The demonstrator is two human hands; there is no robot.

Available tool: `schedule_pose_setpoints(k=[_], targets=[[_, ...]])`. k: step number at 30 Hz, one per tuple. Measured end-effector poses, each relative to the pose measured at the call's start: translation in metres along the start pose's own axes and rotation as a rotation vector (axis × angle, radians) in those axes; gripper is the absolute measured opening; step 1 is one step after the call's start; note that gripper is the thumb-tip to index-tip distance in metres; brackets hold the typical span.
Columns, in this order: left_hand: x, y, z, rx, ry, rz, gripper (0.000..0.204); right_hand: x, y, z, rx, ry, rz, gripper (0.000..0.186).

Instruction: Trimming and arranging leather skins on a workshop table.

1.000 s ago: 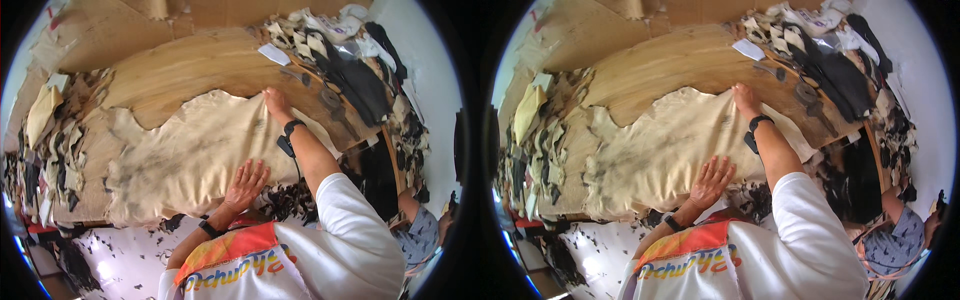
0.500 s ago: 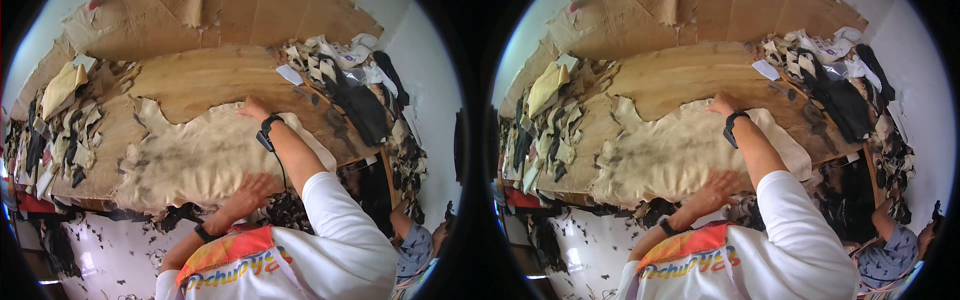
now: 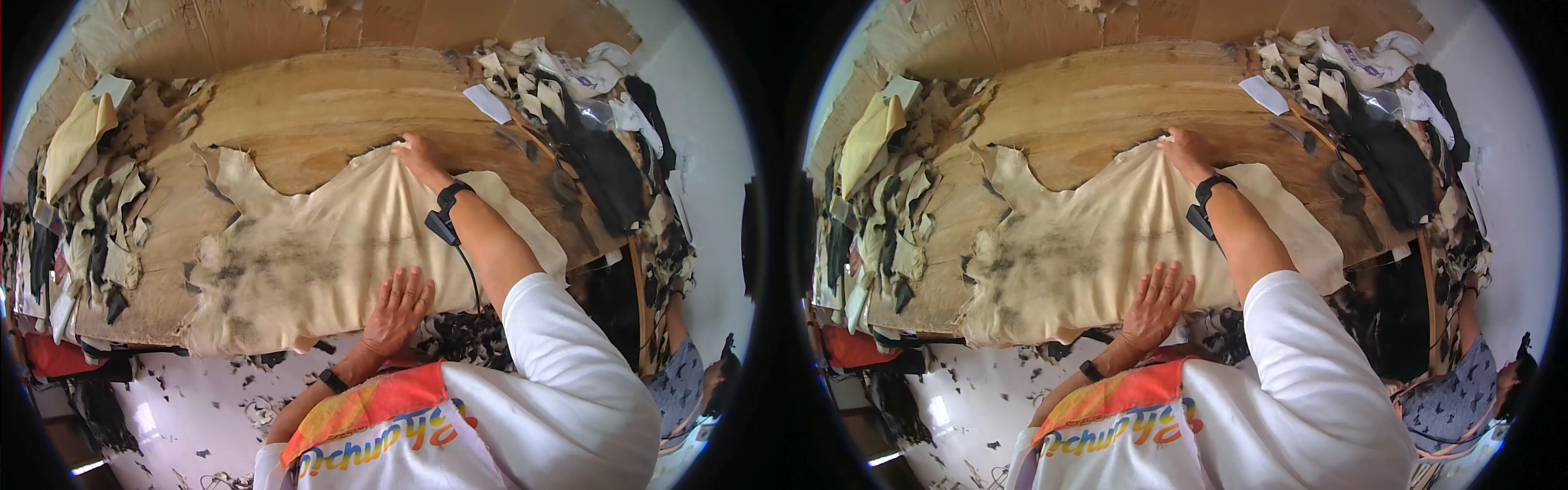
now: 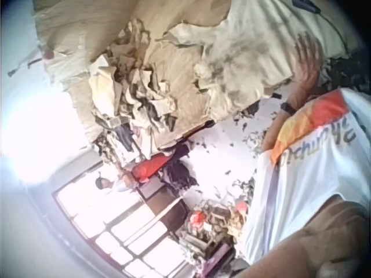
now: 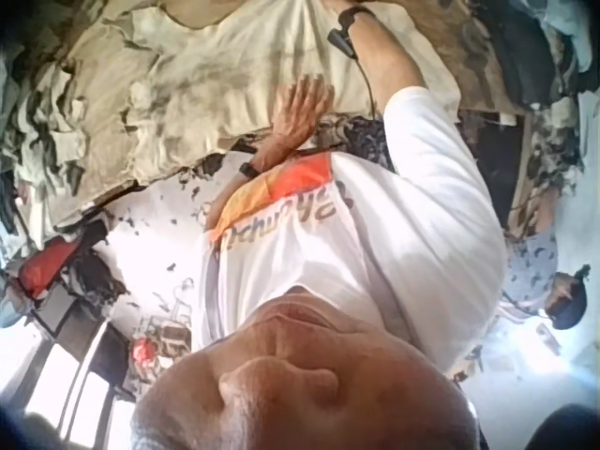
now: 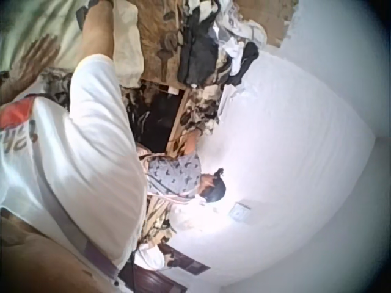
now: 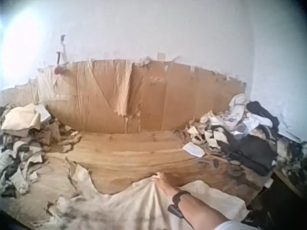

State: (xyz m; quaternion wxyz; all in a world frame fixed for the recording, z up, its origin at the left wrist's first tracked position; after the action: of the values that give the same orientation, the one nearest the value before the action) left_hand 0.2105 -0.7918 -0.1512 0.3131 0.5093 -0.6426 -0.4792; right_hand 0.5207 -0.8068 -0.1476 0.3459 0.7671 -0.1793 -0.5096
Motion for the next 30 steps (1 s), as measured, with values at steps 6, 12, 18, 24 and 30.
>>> schedule_pose_setpoints(k=[6, 12, 18, 24, 30], targets=[[0.001, 0.007, 0.004, 0.039, 0.007, -0.007, 0.045, 0.000, 0.008, -0.016, -0.079, -0.068, 0.052, 0.042], [-0.003, 0.013, 0.006, -0.032, -0.004, 0.108, 0.051, -0.009, 0.017, -0.022, 0.030, -0.195, 0.013, 0.051], [-0.027, 0.041, 0.026, -0.093, 0.022, 0.217, 0.059, -0.070, -0.026, 0.012, -0.330, 0.031, 0.273, 0.042], [-0.046, 0.022, 0.032, -0.056, 0.128, 0.026, 0.051, -0.078, -0.035, 0.008, -0.334, 0.193, 0.172, 0.024], [-0.048, 0.023, 0.032, -0.046, 0.106, 0.043, 0.050, -0.063, -0.045, 0.007, -0.226, 0.259, -0.120, 0.017]])
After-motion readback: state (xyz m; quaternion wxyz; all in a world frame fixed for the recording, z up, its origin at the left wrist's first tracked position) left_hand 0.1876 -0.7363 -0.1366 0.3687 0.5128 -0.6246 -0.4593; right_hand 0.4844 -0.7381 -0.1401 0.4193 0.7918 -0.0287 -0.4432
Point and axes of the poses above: each hand's wrist, its own z-axis away from the middle knuckle, its own y-axis out of the back of the hand, x = y × z, the point moved 4 cm from there along -z, towards the middle knuckle, and after that the axes turned 12 degrees about -z, right-handed, at the moved point
